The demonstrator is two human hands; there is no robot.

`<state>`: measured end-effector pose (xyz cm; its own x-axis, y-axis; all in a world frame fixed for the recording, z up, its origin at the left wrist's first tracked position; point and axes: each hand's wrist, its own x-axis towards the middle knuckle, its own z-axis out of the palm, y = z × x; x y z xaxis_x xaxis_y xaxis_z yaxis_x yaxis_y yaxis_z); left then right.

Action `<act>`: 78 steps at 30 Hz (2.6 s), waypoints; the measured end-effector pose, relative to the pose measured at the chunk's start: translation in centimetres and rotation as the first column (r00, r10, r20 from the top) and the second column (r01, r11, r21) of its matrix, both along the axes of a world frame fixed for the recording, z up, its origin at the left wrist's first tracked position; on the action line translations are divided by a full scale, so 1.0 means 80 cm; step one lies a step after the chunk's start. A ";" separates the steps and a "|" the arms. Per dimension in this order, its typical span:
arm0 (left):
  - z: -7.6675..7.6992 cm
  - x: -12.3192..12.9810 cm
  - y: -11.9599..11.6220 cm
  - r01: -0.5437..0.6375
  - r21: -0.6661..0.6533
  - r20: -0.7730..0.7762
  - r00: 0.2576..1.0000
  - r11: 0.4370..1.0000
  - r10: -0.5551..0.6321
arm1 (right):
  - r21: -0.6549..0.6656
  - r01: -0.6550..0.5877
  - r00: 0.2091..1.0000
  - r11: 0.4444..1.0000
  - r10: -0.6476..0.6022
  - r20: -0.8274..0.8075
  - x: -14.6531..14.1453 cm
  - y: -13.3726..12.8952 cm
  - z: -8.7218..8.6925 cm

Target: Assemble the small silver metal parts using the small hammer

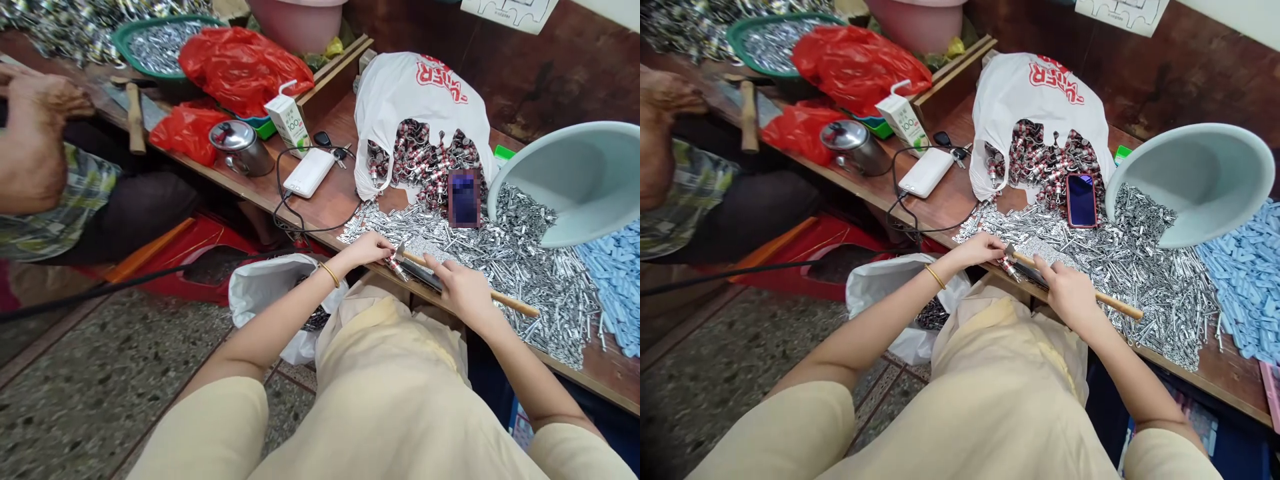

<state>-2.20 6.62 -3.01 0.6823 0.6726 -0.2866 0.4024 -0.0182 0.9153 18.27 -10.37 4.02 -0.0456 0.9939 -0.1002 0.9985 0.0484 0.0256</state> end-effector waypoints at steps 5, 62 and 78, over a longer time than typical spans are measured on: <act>0.003 0.009 -0.011 -0.141 -0.214 0.104 0.981 0.967 0.166 | 0.133 0.181 0.965 0.974 -0.150 -0.216 0.039 -0.002 -0.024; -0.023 0.037 -0.072 -0.139 0.875 0.178 0.983 0.464 -0.042 | 0.334 0.005 0.809 0.943 0.192 -0.555 0.012 0.059 -0.078; -0.008 0.036 -0.090 -0.242 0.698 0.342 0.940 0.674 -0.017 | 0.310 0.187 0.602 0.932 0.141 -0.786 0.011 0.025 -0.059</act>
